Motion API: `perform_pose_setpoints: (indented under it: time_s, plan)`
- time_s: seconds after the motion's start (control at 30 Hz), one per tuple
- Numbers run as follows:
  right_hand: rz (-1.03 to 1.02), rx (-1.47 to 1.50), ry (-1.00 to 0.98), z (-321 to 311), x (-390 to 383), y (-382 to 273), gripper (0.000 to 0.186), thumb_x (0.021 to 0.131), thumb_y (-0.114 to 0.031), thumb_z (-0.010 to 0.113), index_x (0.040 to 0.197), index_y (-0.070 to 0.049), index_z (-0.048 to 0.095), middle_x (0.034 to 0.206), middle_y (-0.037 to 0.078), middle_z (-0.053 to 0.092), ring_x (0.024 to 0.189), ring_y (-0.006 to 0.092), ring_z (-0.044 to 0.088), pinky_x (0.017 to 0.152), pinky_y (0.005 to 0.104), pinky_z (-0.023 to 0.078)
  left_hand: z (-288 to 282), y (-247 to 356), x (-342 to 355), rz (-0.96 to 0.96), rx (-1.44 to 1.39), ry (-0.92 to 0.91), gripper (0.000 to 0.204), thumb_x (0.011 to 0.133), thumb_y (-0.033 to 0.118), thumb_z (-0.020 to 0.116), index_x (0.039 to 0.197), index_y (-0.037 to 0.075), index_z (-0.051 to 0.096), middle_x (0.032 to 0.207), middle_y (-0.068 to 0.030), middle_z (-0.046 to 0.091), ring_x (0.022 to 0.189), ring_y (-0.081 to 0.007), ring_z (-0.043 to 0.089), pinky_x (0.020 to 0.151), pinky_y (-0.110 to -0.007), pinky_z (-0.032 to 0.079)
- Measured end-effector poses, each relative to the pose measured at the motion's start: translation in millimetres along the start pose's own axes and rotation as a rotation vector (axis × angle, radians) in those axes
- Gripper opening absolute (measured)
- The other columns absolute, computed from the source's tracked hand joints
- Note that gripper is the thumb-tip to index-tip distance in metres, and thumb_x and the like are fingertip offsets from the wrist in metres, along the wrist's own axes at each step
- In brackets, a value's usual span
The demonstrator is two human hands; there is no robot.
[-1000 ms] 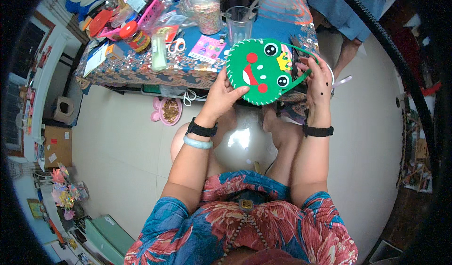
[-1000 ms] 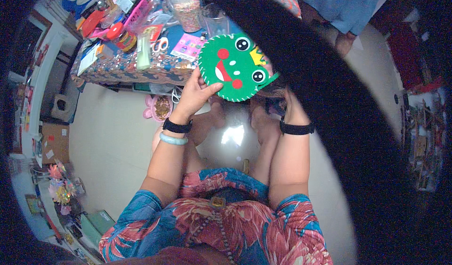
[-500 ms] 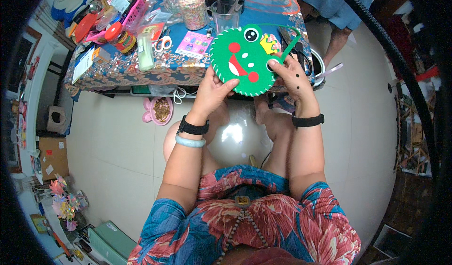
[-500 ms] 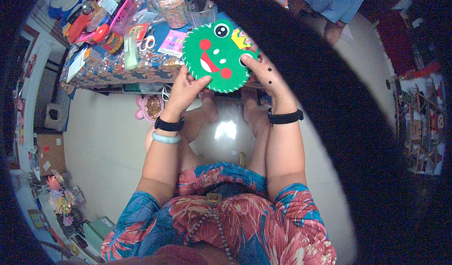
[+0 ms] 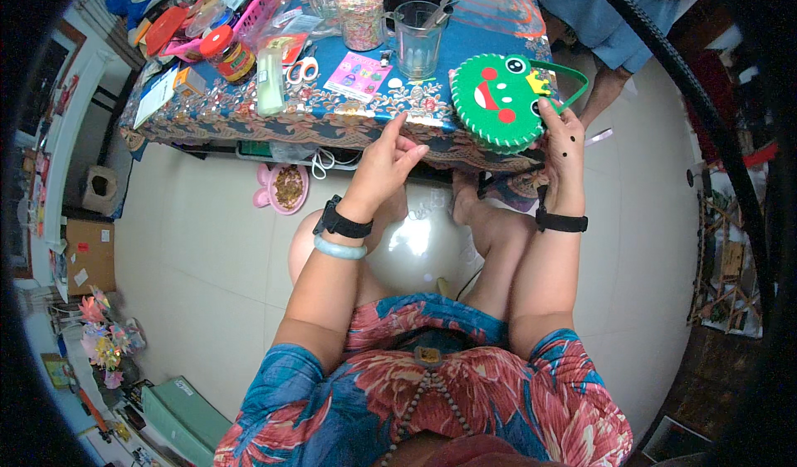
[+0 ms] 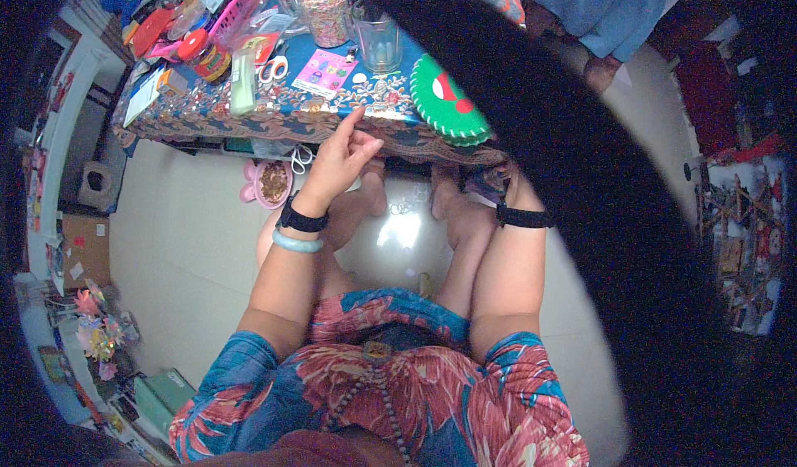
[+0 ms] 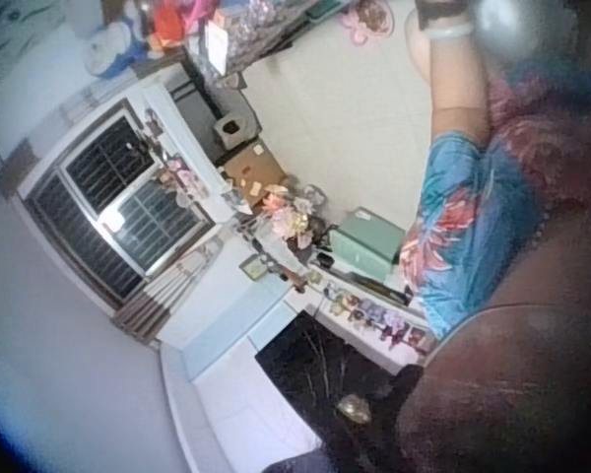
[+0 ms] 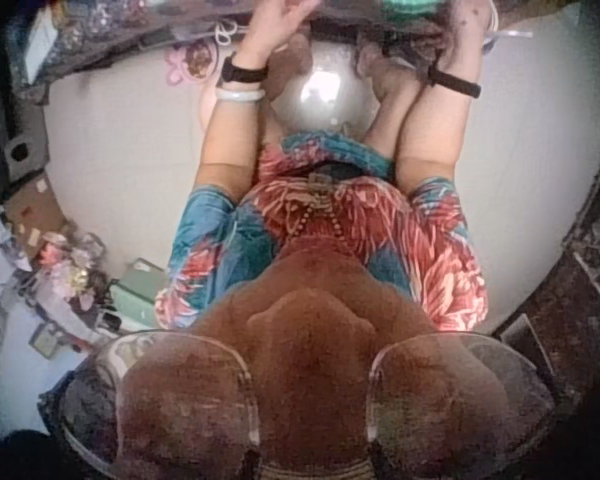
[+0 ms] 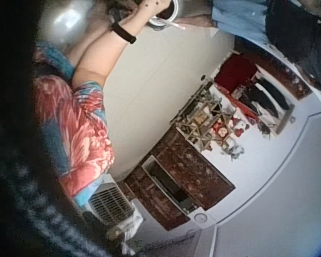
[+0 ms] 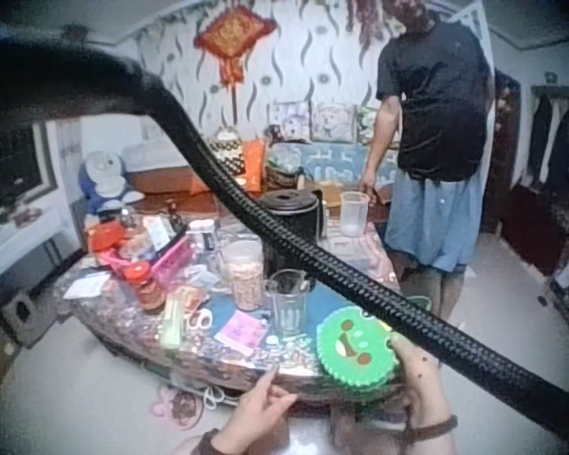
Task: The person assembles a frog-themed felt bag by peeling backing from adhesive pieces, attaching them to the green felt face, and trimming the edges of a green strap with scissors.
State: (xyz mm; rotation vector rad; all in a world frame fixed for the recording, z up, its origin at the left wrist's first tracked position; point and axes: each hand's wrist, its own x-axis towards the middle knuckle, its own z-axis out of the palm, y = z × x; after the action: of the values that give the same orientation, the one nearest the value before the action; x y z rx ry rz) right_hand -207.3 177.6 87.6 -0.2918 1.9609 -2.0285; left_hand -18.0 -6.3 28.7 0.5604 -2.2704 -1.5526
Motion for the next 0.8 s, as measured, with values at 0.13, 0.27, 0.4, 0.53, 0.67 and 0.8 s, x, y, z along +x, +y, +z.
perform_pose_setpoints:
  time_s: [0.13,0.27,0.4,0.53,0.67,0.8]
  plan:
    - [0.001,0.030,-0.002,-2.7,12.8,6.4,0.038,0.083,-0.029,0.066,0.105,0.000,0.055,0.073,0.000,0.057,0.050,0.0060,0.050,0.040,0.0184,0.042,2.4,-11.7,-0.5,0.042,0.165,-0.029,0.057,0.081,0.011,0.065,0.131,0.002,0.040,0.088,-0.0114,0.062,0.075,-0.0155,0.061,0.068,-0.028,0.049]
    - [-0.112,-0.144,0.140,-10.3,32.0,25.1,0.052,0.083,-0.031,0.066,0.116,0.007,0.050,0.084,0.006,0.059,0.068,0.0114,0.056,0.056,0.0237,0.046,9.3,-17.2,-1.6,0.146,0.227,-0.053,0.054,0.079,0.013,0.066,0.128,0.001,0.044,0.090,-0.0150,0.062,0.078,-0.0228,0.061,0.071,-0.032,0.049]
    - [-0.296,-0.313,0.316,-40.6,63.9,48.3,0.053,0.083,-0.027,0.064,0.120,0.006,0.048,0.104,0.010,0.058,0.091,0.0140,0.054,0.075,0.0256,0.044,11.2,-16.7,0.8,0.217,0.312,-0.039,0.051,0.079,0.014,0.065,0.125,0.001,0.047,0.094,-0.0179,0.061,0.085,-0.0292,0.061,0.076,-0.036,0.048]
    - [-0.281,-0.228,0.070,-18.6,9.4,12.9,0.035,0.088,-0.019,0.058,0.115,0.003,0.055,0.100,0.007,0.060,0.089,0.0111,0.055,0.075,0.0228,0.043,3.5,-34.9,-4.5,0.358,0.414,0.008,0.047,0.080,0.015,0.063,0.122,0.001,0.048,0.099,-0.0204,0.060,0.092,-0.0346,0.059,0.080,-0.040,0.047]
    - [-0.258,-0.294,-0.205,-19.0,-30.2,-17.6,0.026,0.091,-0.013,0.053,0.112,0.002,0.058,0.094,0.004,0.063,0.086,0.0083,0.056,0.073,0.0213,0.043,-22.2,-8.3,-18.9,0.336,0.377,-0.103,0.045,0.081,0.016,0.062,0.121,0.002,0.049,0.101,-0.0216,0.060,0.094,-0.0362,0.058,0.081,-0.041,0.047]
    - [-0.303,-0.773,-0.277,-60.0,-74.8,-0.7,0.026,0.092,-0.014,0.052,0.112,0.001,0.057,0.100,0.008,0.063,0.093,0.0157,0.058,0.082,0.0280,0.045,-81.3,28.1,-30.9,0.204,0.128,-0.140,0.045,0.082,0.015,0.063,0.123,0.003,0.050,0.099,-0.0155,0.063,0.088,-0.0226,0.062,0.076,-0.033,0.049]
